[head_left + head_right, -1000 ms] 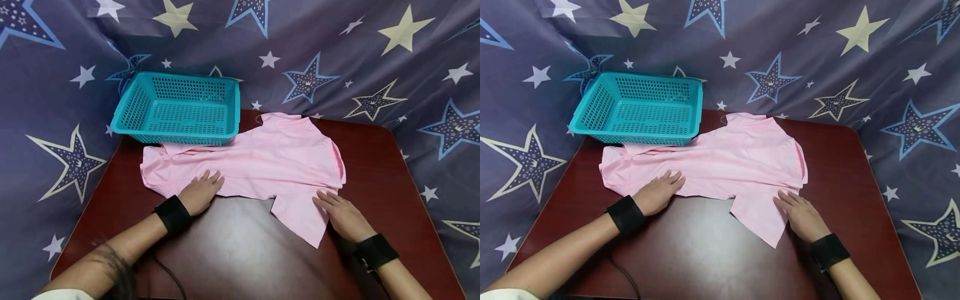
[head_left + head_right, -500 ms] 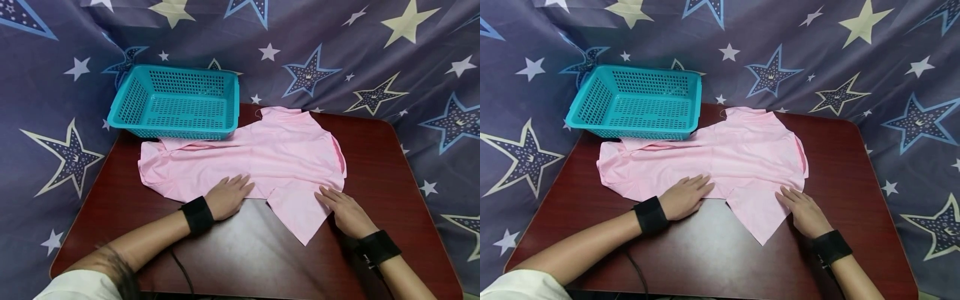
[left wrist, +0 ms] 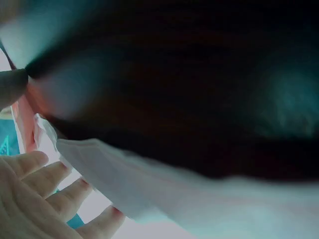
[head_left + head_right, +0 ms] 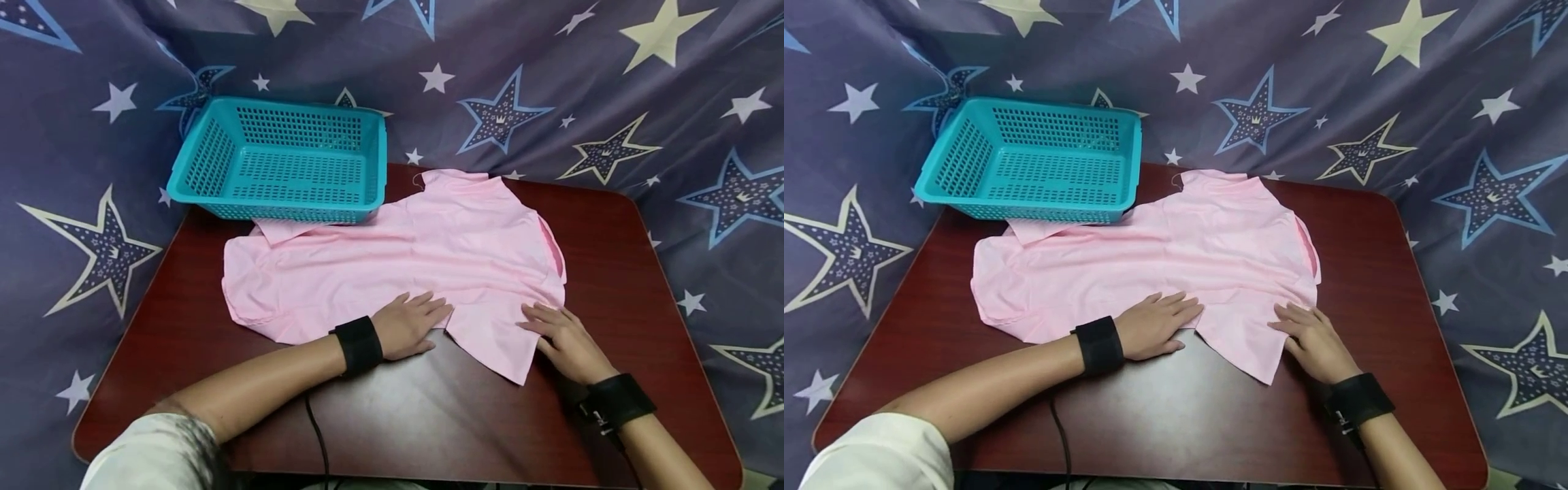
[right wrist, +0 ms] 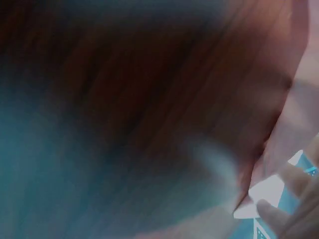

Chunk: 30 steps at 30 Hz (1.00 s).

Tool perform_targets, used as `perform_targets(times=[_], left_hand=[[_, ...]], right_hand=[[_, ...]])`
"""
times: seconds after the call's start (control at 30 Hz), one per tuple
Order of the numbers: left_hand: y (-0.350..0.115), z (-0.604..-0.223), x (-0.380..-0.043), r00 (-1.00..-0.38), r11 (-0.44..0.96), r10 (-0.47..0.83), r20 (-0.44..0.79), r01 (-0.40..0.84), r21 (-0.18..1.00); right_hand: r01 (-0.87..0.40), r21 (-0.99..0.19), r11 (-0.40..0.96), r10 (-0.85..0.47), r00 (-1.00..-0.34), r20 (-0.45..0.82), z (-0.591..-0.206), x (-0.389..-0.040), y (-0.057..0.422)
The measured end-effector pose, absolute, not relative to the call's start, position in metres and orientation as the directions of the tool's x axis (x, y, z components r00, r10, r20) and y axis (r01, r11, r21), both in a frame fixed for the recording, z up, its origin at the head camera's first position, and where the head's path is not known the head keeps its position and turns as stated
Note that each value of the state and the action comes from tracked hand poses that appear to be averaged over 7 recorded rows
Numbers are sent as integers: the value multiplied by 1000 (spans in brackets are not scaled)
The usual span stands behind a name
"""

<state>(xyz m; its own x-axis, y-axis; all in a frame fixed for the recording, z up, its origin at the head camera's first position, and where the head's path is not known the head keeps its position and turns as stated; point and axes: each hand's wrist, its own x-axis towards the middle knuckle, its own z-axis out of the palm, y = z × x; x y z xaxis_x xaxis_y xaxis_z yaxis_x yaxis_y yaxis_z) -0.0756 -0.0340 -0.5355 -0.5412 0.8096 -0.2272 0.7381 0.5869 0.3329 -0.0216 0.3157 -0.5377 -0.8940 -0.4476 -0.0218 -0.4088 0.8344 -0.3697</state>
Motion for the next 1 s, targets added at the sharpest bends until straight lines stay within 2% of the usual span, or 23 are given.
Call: perform_targets(times=[0.1,0.23,0.3,0.47,0.7,0.87,1.0], left_hand=[[-36,-539,-70,-550,585,811,-202,746,317],[-36,-543,-63,-560,580,813,-158,759,296],[-34,-543,-61,-572,579,812,-114,766,279],[-18,-537,-63,-598,587,801,-38,770,248],[11,-527,-57,-487,511,859,-159,797,321],[20,-531,-57,-499,508,856,-135,765,396],[26,-536,-57,-463,447,884,-68,791,418]], right_hand=[[-408,-464,786,-453,-892,16,-538,-19,306],[-263,-611,746,-380,-923,-67,-531,-20,294],[-186,-635,750,-323,-940,-106,-526,-22,291],[-133,-624,770,-265,-956,-123,-517,-28,292],[-162,-623,765,-258,-964,-66,-512,-25,296],[-173,-602,780,-233,-972,-23,-505,-26,300],[-186,-575,797,-233,-972,-8,-504,-25,304]])
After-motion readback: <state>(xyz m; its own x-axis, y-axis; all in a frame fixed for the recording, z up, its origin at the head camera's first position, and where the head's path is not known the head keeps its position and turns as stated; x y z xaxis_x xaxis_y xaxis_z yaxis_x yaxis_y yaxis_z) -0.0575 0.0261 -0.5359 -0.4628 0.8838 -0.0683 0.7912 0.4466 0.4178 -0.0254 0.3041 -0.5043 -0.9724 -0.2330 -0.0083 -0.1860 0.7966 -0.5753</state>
